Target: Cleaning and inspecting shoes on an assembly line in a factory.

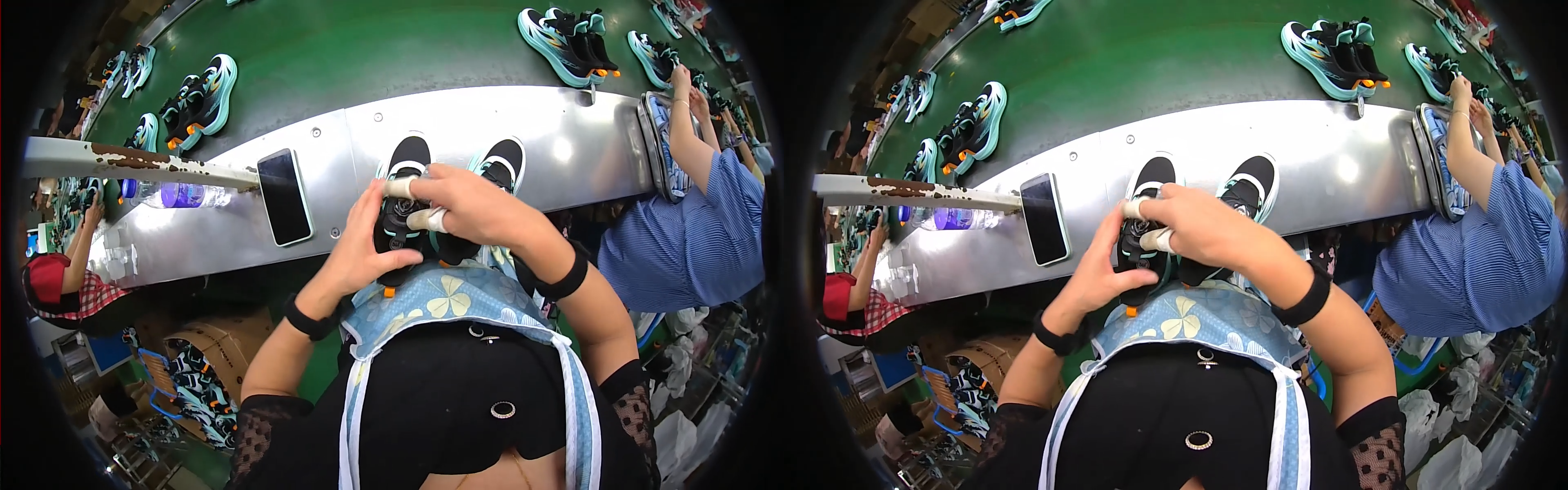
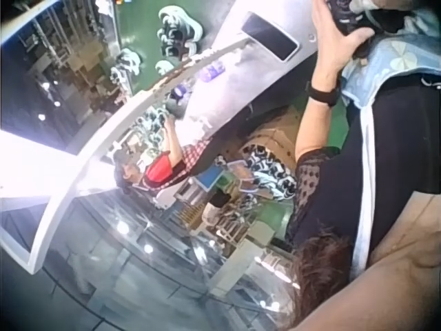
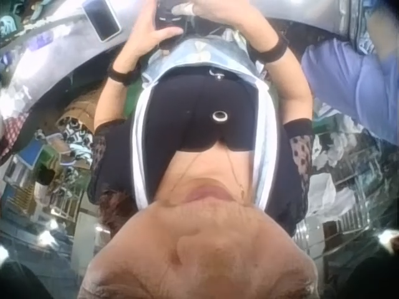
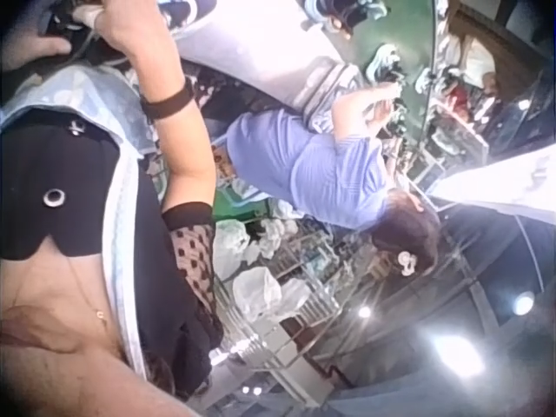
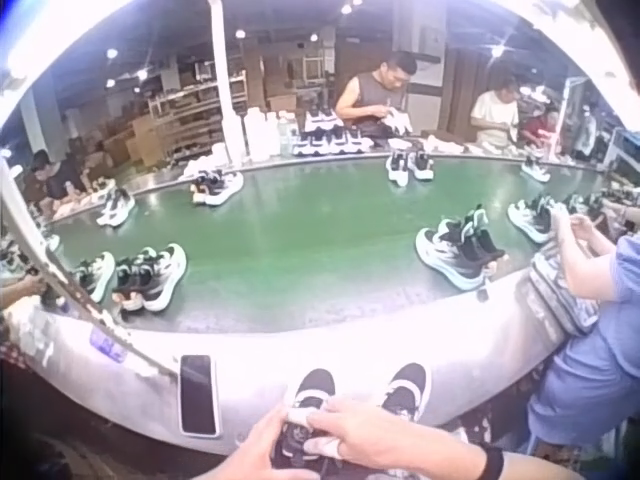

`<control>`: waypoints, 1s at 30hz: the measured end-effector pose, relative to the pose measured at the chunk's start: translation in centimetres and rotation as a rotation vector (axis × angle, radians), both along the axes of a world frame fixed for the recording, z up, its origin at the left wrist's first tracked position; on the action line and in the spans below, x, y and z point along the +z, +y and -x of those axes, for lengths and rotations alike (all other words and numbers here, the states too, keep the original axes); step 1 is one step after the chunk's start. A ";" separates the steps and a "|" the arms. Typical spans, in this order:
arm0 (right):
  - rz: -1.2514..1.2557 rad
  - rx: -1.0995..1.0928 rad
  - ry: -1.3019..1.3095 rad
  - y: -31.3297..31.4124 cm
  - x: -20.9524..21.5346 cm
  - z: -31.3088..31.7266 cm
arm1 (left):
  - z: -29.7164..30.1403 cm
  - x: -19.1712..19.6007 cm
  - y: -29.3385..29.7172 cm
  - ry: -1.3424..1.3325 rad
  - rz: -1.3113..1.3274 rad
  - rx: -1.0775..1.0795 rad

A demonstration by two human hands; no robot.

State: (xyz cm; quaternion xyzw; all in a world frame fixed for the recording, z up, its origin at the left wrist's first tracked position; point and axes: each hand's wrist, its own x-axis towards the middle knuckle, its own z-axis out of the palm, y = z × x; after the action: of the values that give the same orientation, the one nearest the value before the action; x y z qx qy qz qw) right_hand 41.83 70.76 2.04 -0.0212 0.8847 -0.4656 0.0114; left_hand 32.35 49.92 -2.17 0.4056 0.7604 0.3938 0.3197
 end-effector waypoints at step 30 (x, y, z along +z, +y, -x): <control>0.230 -0.617 -0.228 8.5 -2.6 -10.3 | 5.1 3.4 10.0 0.371 -0.003 -0.138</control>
State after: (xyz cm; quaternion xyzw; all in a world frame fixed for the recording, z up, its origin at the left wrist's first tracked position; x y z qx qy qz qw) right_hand 52.11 79.29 -0.51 0.2983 0.7842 -0.5430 -0.0336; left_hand 27.21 59.91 1.25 0.5230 0.7760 0.2906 0.1997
